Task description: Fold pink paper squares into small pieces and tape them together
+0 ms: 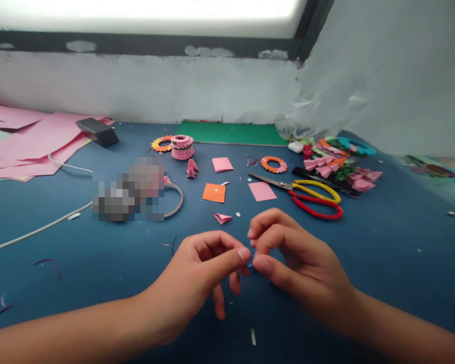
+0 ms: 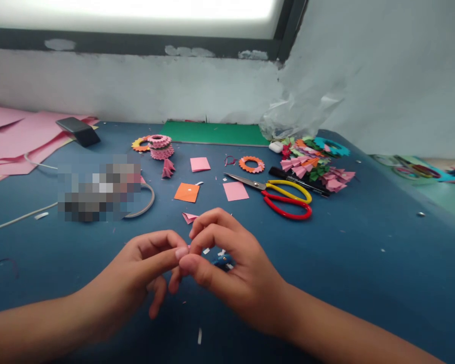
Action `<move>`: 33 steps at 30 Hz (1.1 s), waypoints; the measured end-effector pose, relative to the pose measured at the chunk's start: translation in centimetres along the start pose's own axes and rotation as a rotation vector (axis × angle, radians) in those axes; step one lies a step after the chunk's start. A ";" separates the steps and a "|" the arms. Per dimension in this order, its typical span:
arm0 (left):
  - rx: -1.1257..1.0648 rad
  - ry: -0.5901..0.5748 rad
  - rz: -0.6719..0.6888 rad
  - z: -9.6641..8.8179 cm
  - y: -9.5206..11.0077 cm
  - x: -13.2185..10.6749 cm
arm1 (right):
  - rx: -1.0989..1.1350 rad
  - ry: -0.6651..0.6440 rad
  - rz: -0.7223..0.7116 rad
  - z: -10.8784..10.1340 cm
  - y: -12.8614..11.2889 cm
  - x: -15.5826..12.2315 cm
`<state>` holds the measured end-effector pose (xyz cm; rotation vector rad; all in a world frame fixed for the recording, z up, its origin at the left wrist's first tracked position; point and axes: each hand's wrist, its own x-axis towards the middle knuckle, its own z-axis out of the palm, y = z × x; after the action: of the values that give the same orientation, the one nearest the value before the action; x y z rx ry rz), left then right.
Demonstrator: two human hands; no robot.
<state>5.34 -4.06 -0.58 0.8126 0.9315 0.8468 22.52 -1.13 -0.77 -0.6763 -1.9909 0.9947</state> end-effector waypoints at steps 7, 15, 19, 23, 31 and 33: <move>0.283 0.185 0.397 -3.0 2.5 2.2 | -0.066 0.070 0.019 -1.1 1.6 0.8; 1.237 0.336 0.777 -8.2 3.7 5.7 | -0.125 -0.210 0.119 -3.1 2.8 2.1; 1.430 0.190 0.806 -8.9 2.9 6.9 | -0.090 -0.440 0.231 -4.9 2.6 2.6; 1.560 0.097 0.779 -8.7 2.5 7.2 | 0.094 -1.036 0.266 -7.6 1.4 3.0; 1.706 0.025 0.667 -8.7 2.6 7.3 | 0.169 -0.747 0.407 -8.8 4.0 3.0; 1.683 0.054 0.678 -8.7 2.7 7.4 | 0.148 -0.670 0.449 -8.3 4.7 3.0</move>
<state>-0.68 5.47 -3.94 2.6617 1.3643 0.4600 28.29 7.00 -0.35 -0.7964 -2.3367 1.8062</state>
